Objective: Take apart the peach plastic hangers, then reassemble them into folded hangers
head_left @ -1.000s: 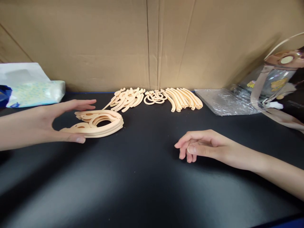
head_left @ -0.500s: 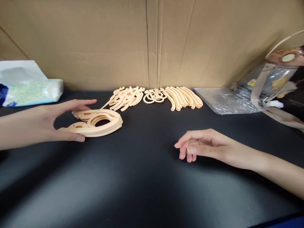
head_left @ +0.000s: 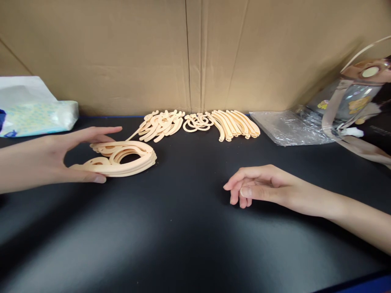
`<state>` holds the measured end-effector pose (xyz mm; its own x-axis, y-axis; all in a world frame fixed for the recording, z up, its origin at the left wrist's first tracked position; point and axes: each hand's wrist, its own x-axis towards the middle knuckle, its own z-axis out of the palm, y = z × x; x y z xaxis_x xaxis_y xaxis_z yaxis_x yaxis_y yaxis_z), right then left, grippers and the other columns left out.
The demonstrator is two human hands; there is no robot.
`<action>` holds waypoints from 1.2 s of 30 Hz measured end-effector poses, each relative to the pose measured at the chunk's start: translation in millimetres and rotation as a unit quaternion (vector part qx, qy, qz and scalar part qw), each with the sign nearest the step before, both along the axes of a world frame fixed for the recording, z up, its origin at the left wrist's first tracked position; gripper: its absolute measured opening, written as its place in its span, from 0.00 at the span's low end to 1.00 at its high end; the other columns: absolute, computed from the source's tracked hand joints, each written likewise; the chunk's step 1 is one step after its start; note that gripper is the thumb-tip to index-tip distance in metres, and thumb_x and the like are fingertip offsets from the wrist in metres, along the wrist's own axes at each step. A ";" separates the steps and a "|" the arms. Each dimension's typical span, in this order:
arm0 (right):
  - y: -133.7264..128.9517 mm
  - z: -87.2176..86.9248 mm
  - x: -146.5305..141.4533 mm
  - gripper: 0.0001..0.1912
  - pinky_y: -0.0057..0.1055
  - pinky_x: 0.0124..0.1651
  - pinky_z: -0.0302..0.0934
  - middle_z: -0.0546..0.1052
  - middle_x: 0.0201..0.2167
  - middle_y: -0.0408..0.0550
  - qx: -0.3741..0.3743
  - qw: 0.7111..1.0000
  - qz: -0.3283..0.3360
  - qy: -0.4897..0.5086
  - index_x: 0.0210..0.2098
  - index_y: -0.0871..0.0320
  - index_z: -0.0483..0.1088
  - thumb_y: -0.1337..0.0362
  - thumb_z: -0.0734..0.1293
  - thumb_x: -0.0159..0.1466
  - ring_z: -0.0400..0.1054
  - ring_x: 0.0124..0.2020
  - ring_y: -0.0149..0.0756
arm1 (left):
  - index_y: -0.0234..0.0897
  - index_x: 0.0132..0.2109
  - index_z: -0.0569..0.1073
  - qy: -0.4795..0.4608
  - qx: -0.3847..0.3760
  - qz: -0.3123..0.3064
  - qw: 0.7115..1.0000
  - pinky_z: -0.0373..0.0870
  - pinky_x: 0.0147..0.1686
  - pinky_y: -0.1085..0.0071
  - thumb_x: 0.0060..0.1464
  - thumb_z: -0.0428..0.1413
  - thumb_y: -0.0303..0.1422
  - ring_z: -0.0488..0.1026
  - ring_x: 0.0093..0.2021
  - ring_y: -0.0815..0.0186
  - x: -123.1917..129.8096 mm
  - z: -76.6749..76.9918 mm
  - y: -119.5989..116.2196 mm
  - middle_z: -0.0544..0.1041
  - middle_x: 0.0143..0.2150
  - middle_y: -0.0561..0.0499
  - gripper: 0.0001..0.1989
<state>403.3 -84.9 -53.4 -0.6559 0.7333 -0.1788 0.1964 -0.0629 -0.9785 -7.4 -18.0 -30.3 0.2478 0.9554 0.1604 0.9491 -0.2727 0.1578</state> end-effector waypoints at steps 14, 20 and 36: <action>-0.3 -0.7 1.2 0.13 0.26 0.44 0.67 0.79 0.39 0.47 -0.005 1.000 0.008 0.009 0.49 0.60 0.73 0.60 0.64 0.71 0.72 0.37 0.27 | 0.42 0.68 0.59 -0.015 -0.037 -0.075 0.996 0.57 0.63 0.51 0.39 0.49 0.73 0.69 0.59 0.50 -5.4 5.4 0.3 0.76 0.56 0.50 0.56; 0.5 -1.4 1.1 0.12 0.24 0.44 0.66 0.79 0.39 0.46 -0.007 1.000 0.009 0.014 0.49 0.59 0.73 0.60 0.64 0.70 0.72 0.37 0.25 | 0.46 0.67 0.62 -0.052 -0.057 -0.066 0.995 0.58 0.63 0.51 0.35 0.55 0.71 0.71 0.57 0.52 -3.8 7.0 1.2 0.78 0.52 0.53 0.56; -0.2 -0.5 1.5 0.11 0.23 0.43 0.66 0.79 0.39 0.46 -0.005 1.000 0.009 0.013 0.49 0.59 0.73 0.61 0.64 0.71 0.72 0.36 0.25 | 0.49 0.67 0.60 -0.053 -0.059 -0.075 0.994 0.59 0.63 0.58 0.37 0.54 0.71 0.72 0.57 0.58 0.0 5.7 -0.5 0.77 0.54 0.57 0.55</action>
